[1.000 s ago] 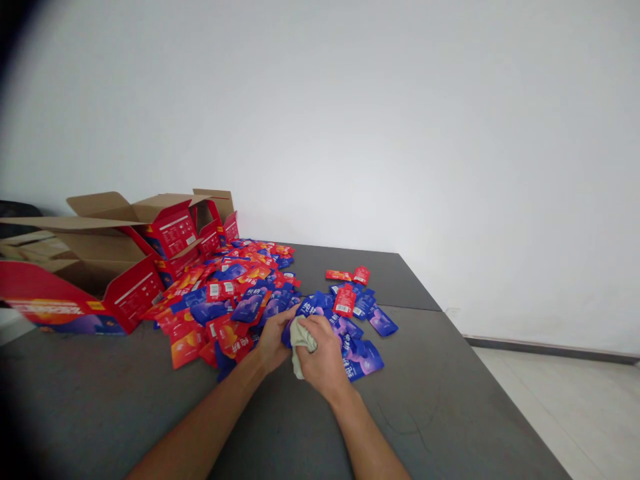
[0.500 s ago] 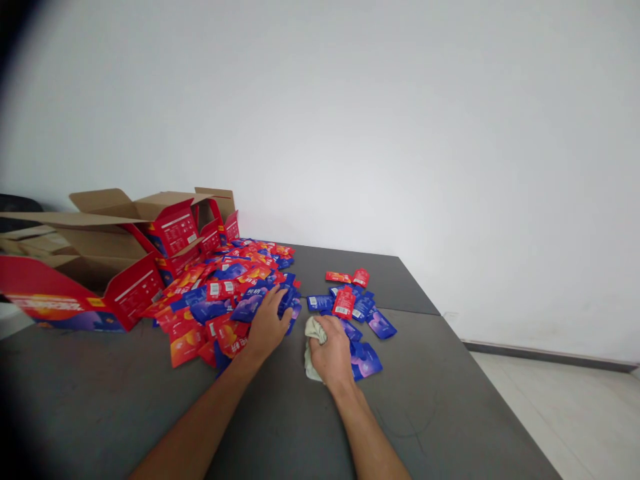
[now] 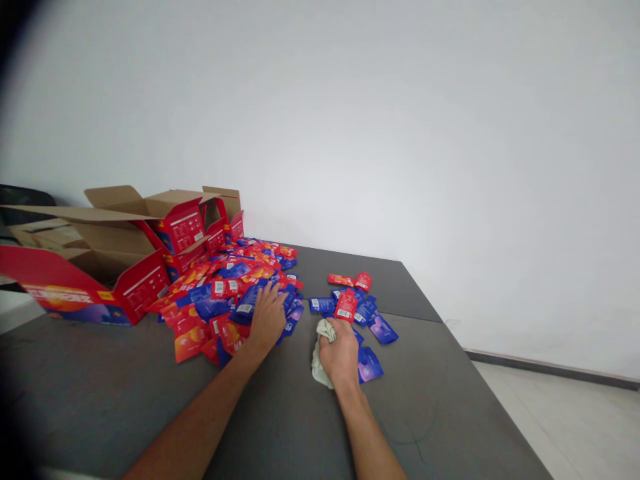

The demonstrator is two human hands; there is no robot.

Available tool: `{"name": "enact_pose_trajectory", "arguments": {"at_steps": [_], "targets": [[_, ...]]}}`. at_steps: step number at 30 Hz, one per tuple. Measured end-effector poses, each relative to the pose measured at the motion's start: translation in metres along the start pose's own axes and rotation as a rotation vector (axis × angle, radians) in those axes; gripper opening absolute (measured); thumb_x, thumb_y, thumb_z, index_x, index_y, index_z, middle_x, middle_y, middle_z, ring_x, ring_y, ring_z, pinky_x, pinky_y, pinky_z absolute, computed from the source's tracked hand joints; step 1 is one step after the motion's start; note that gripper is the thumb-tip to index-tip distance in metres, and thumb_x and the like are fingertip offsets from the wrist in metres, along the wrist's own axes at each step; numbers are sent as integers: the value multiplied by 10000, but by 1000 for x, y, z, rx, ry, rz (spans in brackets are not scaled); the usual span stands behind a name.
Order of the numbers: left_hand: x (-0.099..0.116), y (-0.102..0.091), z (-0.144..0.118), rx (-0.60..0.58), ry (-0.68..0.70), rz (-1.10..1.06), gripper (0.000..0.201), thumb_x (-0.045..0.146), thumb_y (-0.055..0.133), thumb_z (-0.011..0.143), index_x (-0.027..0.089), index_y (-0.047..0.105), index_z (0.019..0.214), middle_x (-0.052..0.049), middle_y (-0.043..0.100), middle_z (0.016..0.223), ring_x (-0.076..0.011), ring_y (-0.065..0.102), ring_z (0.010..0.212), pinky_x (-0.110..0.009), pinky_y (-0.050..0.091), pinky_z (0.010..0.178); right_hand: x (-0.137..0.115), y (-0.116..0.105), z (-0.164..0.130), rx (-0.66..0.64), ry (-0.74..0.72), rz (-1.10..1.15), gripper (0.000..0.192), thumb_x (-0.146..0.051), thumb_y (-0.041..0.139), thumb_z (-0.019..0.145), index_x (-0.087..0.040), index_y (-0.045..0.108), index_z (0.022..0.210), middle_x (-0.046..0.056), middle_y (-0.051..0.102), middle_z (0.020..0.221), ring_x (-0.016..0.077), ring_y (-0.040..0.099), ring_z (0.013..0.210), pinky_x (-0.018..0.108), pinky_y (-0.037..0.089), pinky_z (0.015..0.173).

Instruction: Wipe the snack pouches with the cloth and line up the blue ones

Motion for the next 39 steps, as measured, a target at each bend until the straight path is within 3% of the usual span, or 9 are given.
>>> {"name": "enact_pose_trajectory", "arguments": {"at_steps": [6,10,13,21,27,29,31,34,39], "targets": [[73,77,-7,-307,262,-140,490,118,403,882,128,545,1351,-147,457,1501,-263,327,1441,-464,210,1197,9,-5,3,34,17,7,332,-171,562,741,-176,715,1035,96,699,1076,247,654,991,356,500,940],[87,119,1,-465,261,-121,524,179,384,913,117,454,1428,-161,380,1549,-299,289,1456,-492,194,1186,11,-11,4,59,30,19,339,-150,562,727,-176,720,1026,98,700,1069,242,659,979,351,506,932],[87,133,7,-521,240,-103,532,266,426,923,131,428,1438,-174,381,1543,-326,299,1440,-525,211,1160,10,-13,3,58,32,19,337,-143,566,723,-174,722,1020,101,699,1069,243,657,982,349,507,927],[89,112,-5,-467,157,-116,345,170,369,928,93,614,1158,-243,601,1217,-340,504,1203,-502,335,1031,13,-14,5,47,47,23,348,-150,574,731,-192,717,1046,89,698,1064,232,657,972,332,502,910],[58,81,-7,-415,-1,-246,263,128,415,892,146,659,987,-144,692,968,-241,628,913,-335,445,841,9,-16,4,50,38,47,333,-154,579,737,-198,718,1037,83,698,1081,229,658,981,330,500,921],[43,70,-9,-387,-130,-508,239,182,429,893,168,667,890,-98,696,890,-213,624,847,-306,463,787,4,-16,3,47,8,68,340,-150,582,735,-203,717,1042,78,695,1085,226,655,989,333,499,926],[32,68,-18,-406,-318,-923,208,242,472,865,165,664,853,-70,687,843,-196,618,807,-294,484,737,-4,-14,1,38,-41,107,351,-139,580,733,-207,715,1050,72,692,1081,220,650,996,332,499,931],[40,75,-36,-528,-512,-1438,187,246,593,749,156,649,904,-45,669,834,-169,614,752,-278,501,680,-20,-8,-5,0,-146,188,397,-108,567,732,-210,707,1089,72,678,1102,211,637,1030,332,494,957],[59,63,-39,-567,-404,-1751,638,15,595,523,206,639,1130,-51,680,1051,-180,620,937,-263,490,794,-44,8,-15,-126,-291,250,453,-63,552,721,-214,696,1122,79,648,1167,209,610,1094,345,487,992]]}}
Point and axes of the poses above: each hand's wrist, its own z-axis towards the middle knuckle, its own y-axis out of the palm, x = y × z, the point moved 10 cm from there along z, towards the middle knuckle
